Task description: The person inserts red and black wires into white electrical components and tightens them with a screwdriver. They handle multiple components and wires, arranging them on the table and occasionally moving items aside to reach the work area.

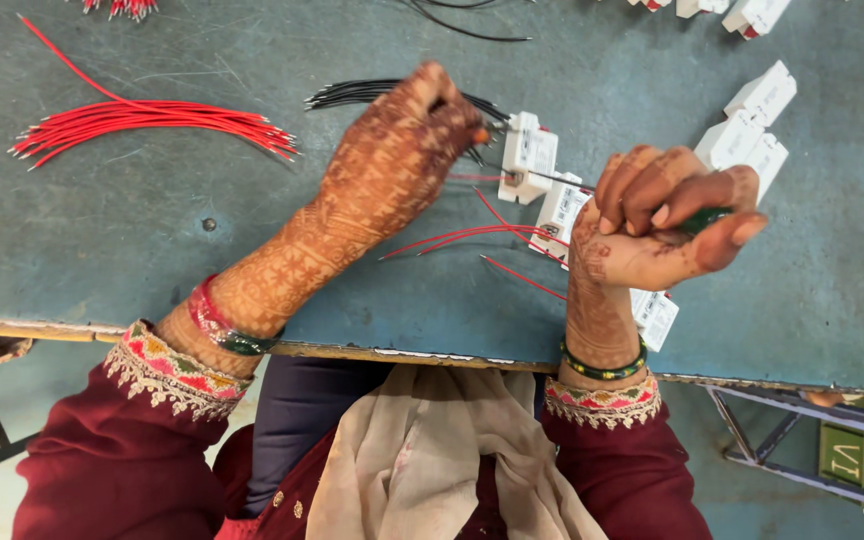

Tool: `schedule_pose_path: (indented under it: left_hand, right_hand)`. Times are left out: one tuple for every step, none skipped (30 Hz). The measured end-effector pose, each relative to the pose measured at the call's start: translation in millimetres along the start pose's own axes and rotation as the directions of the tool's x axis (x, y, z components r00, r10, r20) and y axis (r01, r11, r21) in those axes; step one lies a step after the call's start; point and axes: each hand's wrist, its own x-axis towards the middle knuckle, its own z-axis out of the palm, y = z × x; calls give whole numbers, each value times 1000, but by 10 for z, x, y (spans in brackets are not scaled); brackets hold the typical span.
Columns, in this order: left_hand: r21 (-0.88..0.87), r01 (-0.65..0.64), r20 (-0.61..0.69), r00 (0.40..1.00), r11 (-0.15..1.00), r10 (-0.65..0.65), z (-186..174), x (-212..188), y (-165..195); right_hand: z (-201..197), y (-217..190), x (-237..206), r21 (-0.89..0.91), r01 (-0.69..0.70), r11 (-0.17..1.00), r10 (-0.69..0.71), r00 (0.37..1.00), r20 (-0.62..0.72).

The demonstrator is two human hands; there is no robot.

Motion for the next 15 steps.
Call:
schedule_pose_path:
  left_hand:
    - [-62,47,-17,999,997,-48,-12,11,22]
    - [-124,91,-33,995,988,-95,-12,23,50]
    - [-129,55,-19,998,990,-58,3,30,89]
    - [-134,20,-6,1000,991,-21,35,30,139]
    - [-139,-14,9,1000,990,16,69,22,186]
    - [-147,-13,47,999,989,20,110,10,232]
    - [-155,-11,87,996,988,25,155,-4,279]
    - [-164,-9,126,992,986,30,194,-20,312]
    - [-185,-6,147,989,983,34,226,-36,335]
    - [-207,-3,166,985,978,38,255,-47,352]
    - [-229,2,184,982,973,41,277,-53,361]
    - [-255,50,225,974,966,9,294,-53,363]
    - [-279,98,265,964,955,-22,305,-47,363]
    - [-302,147,305,951,942,-51,315,-39,363]
    - [-302,146,310,950,942,-47,323,-26,362]
  right_hand:
    - [1,-24,7,-33,28,999,-29,999,-26]
    - [0,-50,16,-66,55,996,-58,997,-51]
    - [-23,-112,53,-73,48,996,-53,996,-77]
    - [-53,-176,87,-72,29,997,-36,995,-97]
    - [-87,-241,124,-71,11,997,-19,993,-118]
    - [-122,-310,152,-62,-19,998,10,991,-135]
    - [-147,-347,173,-61,-35,998,26,989,-146]
    - [-173,-383,191,-60,-52,997,42,987,-156]
    - [-192,-397,211,-68,-54,996,43,986,-159]
    - [-202,-410,211,-65,-65,996,54,985,-162]
    - [-208,-420,214,-62,-75,995,64,984,-165]
    - [-206,-424,200,-46,-94,994,85,982,-169]
    - [-201,-427,193,71,-108,992,121,966,-226]
    - [-194,-431,185,188,-106,976,157,946,-282]
    - [-185,-441,177,391,-70,918,227,899,-373]
